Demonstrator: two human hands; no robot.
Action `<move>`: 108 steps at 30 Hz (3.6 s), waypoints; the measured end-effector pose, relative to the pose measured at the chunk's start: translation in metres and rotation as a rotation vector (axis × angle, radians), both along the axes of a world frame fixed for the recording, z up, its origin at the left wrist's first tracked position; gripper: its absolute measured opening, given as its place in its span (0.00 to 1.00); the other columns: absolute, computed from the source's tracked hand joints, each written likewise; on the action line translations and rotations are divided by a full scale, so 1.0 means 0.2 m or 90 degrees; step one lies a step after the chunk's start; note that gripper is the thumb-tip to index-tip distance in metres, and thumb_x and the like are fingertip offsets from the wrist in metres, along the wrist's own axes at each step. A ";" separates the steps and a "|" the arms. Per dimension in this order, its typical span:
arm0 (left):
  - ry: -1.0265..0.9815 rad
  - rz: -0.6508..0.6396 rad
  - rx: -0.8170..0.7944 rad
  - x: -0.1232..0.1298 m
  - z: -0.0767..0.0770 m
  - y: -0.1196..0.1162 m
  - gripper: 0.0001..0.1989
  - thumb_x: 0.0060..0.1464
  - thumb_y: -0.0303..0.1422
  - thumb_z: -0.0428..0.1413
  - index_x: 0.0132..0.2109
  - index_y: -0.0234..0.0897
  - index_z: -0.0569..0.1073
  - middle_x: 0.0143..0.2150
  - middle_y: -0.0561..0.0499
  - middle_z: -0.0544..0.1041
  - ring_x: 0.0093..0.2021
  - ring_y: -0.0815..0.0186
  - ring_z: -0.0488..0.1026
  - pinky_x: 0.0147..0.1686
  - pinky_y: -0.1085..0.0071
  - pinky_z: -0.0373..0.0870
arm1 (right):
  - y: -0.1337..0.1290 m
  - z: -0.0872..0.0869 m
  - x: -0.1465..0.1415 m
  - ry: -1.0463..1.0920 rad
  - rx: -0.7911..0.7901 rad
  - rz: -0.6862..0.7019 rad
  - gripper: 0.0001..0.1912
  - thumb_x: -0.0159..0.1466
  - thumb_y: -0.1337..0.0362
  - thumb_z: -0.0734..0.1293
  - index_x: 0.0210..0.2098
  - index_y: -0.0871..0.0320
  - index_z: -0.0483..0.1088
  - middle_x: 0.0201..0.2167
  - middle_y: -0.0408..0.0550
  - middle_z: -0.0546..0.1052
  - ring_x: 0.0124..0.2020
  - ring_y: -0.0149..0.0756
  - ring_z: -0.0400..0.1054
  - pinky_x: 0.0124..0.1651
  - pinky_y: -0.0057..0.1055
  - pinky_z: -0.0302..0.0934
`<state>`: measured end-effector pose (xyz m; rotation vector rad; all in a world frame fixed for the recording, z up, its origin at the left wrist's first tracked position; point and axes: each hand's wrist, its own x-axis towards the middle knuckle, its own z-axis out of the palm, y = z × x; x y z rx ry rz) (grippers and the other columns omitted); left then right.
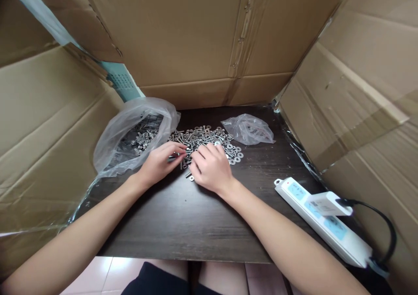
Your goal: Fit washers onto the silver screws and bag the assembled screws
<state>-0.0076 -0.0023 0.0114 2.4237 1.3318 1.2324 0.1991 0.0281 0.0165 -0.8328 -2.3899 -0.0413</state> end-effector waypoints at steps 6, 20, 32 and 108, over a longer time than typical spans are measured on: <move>0.030 -0.075 -0.005 0.06 -0.01 -0.03 0.05 0.64 0.25 0.52 0.44 0.36 0.72 0.46 0.45 0.79 0.48 0.64 0.78 0.50 0.67 0.76 | 0.13 0.06 0.15 -0.023 -0.130 -0.195 0.06 0.60 0.72 0.64 0.30 0.58 0.73 0.32 0.50 0.74 0.31 0.39 0.62 0.34 0.35 0.48; 0.059 -0.052 -0.030 0.05 0.01 -0.04 0.07 0.66 0.27 0.51 0.44 0.36 0.73 0.43 0.45 0.78 0.42 0.64 0.77 0.44 0.70 0.75 | 0.30 0.14 0.36 -0.151 -0.432 -0.038 0.14 0.54 0.73 0.64 0.35 0.55 0.79 0.18 0.35 0.60 0.20 0.29 0.55 0.26 0.28 0.47; 0.060 -0.055 0.018 0.06 -0.02 -0.03 0.20 0.68 0.25 0.50 0.64 0.40 0.68 0.62 0.43 0.74 0.58 0.63 0.77 0.56 0.65 0.77 | 0.28 0.14 0.34 -0.168 -0.433 -0.086 0.15 0.56 0.75 0.64 0.38 0.55 0.77 0.18 0.35 0.63 0.20 0.31 0.56 0.28 0.30 0.48; -0.086 0.012 0.029 0.04 -0.08 0.03 0.09 0.64 0.25 0.58 0.50 0.35 0.76 0.43 0.47 0.80 0.44 0.66 0.79 0.47 0.69 0.78 | -0.01 -0.05 0.02 0.045 -0.091 0.202 0.02 0.54 0.69 0.68 0.29 0.57 0.71 0.22 0.40 0.73 0.25 0.32 0.65 0.36 0.35 0.54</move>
